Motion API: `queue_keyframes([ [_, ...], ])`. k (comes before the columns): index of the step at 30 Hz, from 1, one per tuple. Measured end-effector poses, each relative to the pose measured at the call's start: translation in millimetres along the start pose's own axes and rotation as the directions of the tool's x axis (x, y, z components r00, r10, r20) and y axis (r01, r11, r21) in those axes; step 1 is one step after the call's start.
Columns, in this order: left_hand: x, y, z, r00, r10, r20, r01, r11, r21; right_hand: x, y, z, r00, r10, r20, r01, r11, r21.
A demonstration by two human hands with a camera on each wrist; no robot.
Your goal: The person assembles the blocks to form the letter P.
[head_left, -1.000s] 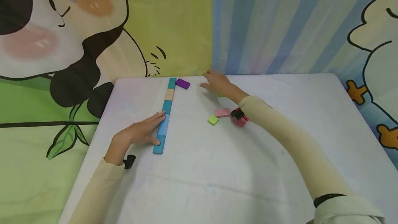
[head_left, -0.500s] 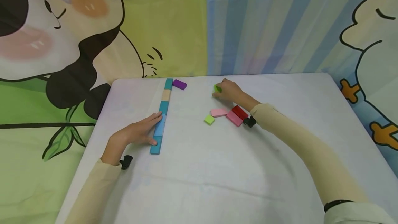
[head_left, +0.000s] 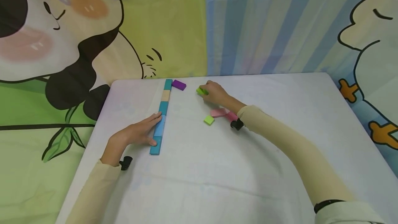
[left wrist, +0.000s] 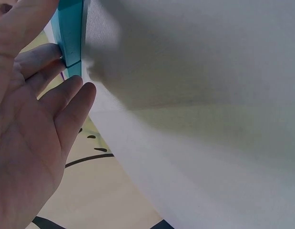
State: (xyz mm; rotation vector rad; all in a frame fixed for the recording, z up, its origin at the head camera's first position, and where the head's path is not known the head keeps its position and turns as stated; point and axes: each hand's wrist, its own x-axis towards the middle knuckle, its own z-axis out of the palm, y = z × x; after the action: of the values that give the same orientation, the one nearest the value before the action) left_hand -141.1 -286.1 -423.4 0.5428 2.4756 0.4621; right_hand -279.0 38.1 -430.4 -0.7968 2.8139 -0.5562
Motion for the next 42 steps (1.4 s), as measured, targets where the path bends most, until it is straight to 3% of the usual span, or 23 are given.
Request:
queue_keyframes([
  [6, -0.8, -0.6, 0.8, 1.0, 0.021, -0.014, -0.021, 1.0, 0.009, 25.9, -28.9, 10.7, 1.0, 0.008, 0.017, -0.008, 0.999, -0.042],
  [12, -1.5, -0.4, 0.4, 0.999, 0.028, -0.016, -0.027, 1.0, 0.013, 38.8, -37.6, 18.7, 0.999, 0.036, -0.01, -0.036, 0.998, -0.055],
  [23, 0.8, -0.7, 0.2, 1.0, 0.003, 0.006, -0.003, 1.0, 0.026, 34.1, -35.9, 16.5, 0.999, 0.035, 0.01, -0.035, 0.999, 0.012],
  [27, -1.2, -1.8, -0.6, 1.0, -0.009, 0.011, 0.009, 1.0, 0.023, 6.0, -24.2, -3.0, 1.0, -0.025, 0.003, 0.025, 0.998, 0.058],
  [32, -3.5, -2.4, -1.6, 1.0, -0.015, 0.015, 0.015, 1.0, -0.004, -59.7, 7.7, -25.7, 0.997, -0.07, 0.015, 0.069, 0.995, 0.071],
  [37, -3.6, -2.1, -1.6, 1.0, 0.001, 0.013, -0.001, 1.0, -0.023, -117.7, 38.0, -21.8, 0.998, -0.043, 0.034, 0.043, 0.999, 0.001],
  [42, 1.4, -2.1, 0.6, 1.0, 0.012, 0.015, -0.012, 1.0, -0.021, -145.8, 56.7, -13.6, 1.0, -0.02, -0.018, 0.02, 1.0, -0.024],
])
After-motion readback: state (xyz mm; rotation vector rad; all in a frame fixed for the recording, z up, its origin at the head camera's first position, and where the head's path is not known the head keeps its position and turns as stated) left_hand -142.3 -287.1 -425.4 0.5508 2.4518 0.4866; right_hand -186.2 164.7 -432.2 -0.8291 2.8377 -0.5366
